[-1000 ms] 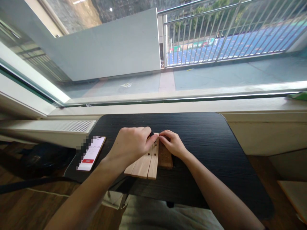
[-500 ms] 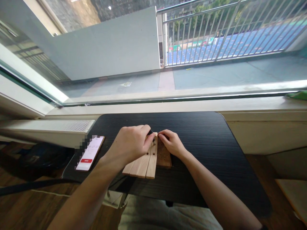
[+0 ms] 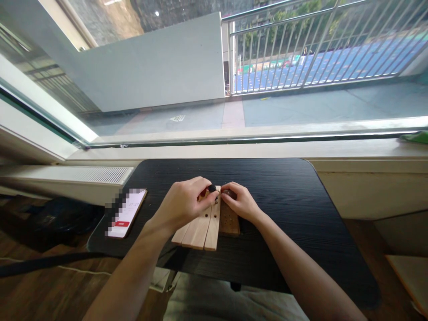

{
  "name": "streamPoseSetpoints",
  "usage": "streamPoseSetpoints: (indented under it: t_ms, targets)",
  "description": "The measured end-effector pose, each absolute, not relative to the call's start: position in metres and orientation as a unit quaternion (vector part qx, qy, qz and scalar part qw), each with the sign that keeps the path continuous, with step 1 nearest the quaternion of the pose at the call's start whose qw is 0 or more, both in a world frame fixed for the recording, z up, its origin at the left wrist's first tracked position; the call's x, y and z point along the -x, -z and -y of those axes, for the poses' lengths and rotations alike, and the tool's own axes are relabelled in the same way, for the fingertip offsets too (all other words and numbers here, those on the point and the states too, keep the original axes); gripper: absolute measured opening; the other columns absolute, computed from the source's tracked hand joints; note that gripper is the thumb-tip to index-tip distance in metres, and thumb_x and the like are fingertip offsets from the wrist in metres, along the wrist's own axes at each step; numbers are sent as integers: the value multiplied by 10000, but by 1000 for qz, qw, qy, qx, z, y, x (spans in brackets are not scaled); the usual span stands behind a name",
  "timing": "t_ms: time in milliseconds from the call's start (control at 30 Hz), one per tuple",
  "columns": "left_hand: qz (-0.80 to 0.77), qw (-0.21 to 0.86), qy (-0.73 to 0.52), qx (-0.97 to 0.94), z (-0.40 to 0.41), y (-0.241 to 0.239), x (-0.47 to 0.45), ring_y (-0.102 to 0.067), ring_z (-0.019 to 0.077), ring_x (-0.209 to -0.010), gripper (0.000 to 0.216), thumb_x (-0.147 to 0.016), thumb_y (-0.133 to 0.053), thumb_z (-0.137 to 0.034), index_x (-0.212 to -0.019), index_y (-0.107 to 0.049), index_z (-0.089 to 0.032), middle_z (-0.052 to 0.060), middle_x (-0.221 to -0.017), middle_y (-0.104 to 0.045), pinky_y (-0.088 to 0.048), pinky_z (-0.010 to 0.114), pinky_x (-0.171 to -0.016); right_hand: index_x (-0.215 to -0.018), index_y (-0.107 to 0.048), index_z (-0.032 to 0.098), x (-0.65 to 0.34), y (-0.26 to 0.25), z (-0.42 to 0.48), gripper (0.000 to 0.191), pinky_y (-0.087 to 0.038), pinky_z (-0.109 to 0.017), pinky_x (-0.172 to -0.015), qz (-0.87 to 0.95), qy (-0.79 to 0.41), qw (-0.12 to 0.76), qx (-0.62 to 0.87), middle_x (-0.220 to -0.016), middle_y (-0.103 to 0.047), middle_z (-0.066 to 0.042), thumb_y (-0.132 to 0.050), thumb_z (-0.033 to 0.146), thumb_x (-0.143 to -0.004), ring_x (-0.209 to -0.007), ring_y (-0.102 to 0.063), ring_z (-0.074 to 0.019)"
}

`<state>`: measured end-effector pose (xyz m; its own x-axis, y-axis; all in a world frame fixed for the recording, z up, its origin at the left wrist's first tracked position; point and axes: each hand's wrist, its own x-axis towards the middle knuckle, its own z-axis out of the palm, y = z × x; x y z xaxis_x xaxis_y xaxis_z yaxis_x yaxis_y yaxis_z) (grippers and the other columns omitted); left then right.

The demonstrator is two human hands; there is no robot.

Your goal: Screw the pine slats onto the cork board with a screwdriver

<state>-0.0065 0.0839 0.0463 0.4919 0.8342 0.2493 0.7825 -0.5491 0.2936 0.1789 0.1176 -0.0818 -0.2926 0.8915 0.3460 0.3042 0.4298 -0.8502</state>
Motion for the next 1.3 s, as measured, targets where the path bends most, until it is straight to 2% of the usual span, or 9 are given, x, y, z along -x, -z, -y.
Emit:
streamPoseSetpoints:
  t_ms: [200, 367, 567, 733, 800, 900, 1100, 1200, 1300]
  targets:
    - [-466, 102, -261, -839, -82, -39, 5, -524, 89, -669, 111, -879, -616, -235, -794, -628, -165, 1, -861, -563, -418, 219, -615, -929, -680, 202, -181, 82, -118, 117, -463, -308, -767, 740, -339, 415, 406, -895, -666, -40, -627, 187, -826, -831, -616, -182]
    - [-468, 109, -275, -833, -82, -37, 3, -544, 105, -691, 86, -868, -619, -218, -805, -642, -163, -3, -805, -563, -445, 222, -612, -938, -677, 195, -181, 81, -119, 124, -464, -312, -760, 742, -345, 408, 406, -901, -658, -43, -628, 204, -825, -824, -612, -182]
    - [-474, 129, -300, -818, -81, -34, 2, -551, 86, -645, 102, -870, -621, -239, -873, -684, -159, 15, -873, -594, -472, 215, -588, -933, -684, 199, -182, 80, -119, 124, -463, -305, -750, 742, -345, 410, 403, -887, -663, -37, -635, 204, -820, -809, -607, -173]
    - [-470, 125, -291, -824, -80, -35, 1, -565, 107, -666, 98, -867, -622, -229, -832, -669, -151, 9, -766, -617, -452, 215, -587, -937, -683, 191, -182, 79, -119, 124, -464, -315, -770, 747, -344, 409, 396, -895, -670, -45, -620, 201, -831, -823, -609, -180]
    - [-480, 131, -299, -815, -80, -35, 1, -556, 96, -627, 96, -860, -634, -234, -899, -671, -155, 3, -767, -639, -448, 207, -569, -947, -682, 188, -183, 79, -119, 136, -466, -321, -784, 750, -343, 408, 391, -913, -674, -52, -612, 191, -831, -837, -612, -184]
    - [-489, 154, -320, -797, -80, -34, 3, -540, 72, -557, 239, -863, -650, -267, -1085, -650, -177, -3, -831, -681, -450, 192, -532, -952, -684, 196, -183, 79, -119, 153, -471, -321, -789, 752, -340, 409, 390, -913, -675, -47, -612, 171, -820, -833, -615, -184]
    - [-440, 51, -283, -851, -80, -33, 7, -630, 117, -714, 221, -924, -578, -236, -1118, -670, -182, 27, -869, -703, -486, 225, -644, -935, -687, 195, -182, 80, -119, 144, -479, -329, -799, 753, -332, 418, 384, -914, -687, -52, -609, 164, -818, -844, -627, -190]
    - [-409, -5, -275, -870, -80, -32, 9, -654, 138, -776, 278, -951, -578, -354, -1142, -677, -178, 57, -930, -712, -494, 238, -675, -935, -687, 201, -182, 80, -119, 145, -480, -325, -794, 755, -327, 417, 387, -916, -686, -51, -604, 167, -821, -846, -633, -190]
    - [-415, -37, -293, -860, -80, -30, 7, -628, 117, -695, 340, -941, -582, -451, -1103, -712, -182, 64, -920, -704, -477, 222, -618, -946, -684, 193, -182, 80, -119, 144, -480, -328, -779, 755, -329, 414, 388, -923, -682, -58, -599, 182, -830, -848, -632, -196]
